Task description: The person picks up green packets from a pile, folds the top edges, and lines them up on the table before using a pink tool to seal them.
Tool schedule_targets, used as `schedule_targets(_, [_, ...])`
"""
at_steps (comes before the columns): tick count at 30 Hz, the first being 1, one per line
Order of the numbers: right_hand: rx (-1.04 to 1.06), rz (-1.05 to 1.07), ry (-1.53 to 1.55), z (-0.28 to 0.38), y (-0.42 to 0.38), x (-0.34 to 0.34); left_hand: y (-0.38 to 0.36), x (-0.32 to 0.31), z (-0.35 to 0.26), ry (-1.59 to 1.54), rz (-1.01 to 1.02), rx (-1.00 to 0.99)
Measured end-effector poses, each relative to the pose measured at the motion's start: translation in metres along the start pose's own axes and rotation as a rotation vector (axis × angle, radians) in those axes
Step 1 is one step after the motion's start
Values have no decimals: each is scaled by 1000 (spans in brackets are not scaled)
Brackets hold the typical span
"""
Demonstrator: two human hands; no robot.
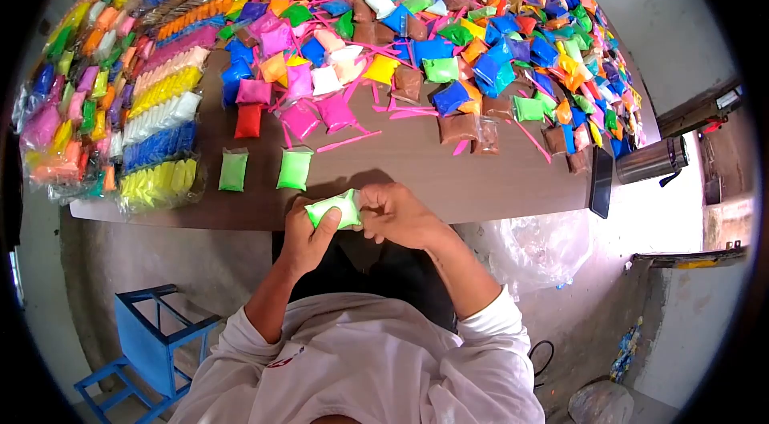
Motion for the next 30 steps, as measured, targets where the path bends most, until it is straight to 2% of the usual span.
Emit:
schedule_targets(6, [8,-32,-11,-8,-2,7,-1,-2,5,26,21,13])
schedule_targets(12, [68,28,156,-3,-6,6,-1,1,2,2,-28,-1])
schedule_targets(21, [-9,-41,-17,-7,-6,3,-2,-1,4,37,-50,-36])
schedule_targets(23, [-78,-30,-85,-9,-8,-1,-1,-3,6,48,-26,-23])
schedule_targets(24, [-78,-30,-85,-8,-8,-1,-3,-4,11,48,-26,-23])
schedule_targets(26, [-51,-49,-291,-4,-7,1,-7,-11,22,167,33,-11])
schedule_targets(30, [36,-69,-345,1,-6,3,-6,-11,18,159,36,-24])
Point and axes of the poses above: each hand's wrist, its own y-axis towards the middle knuckle, its own x-axis out of the back of the hand, z = x × y, the point moved 10 cm from there along y, towards the middle knuckle, and after that the axes turned 1 degree about z, right-handed, at the moved point
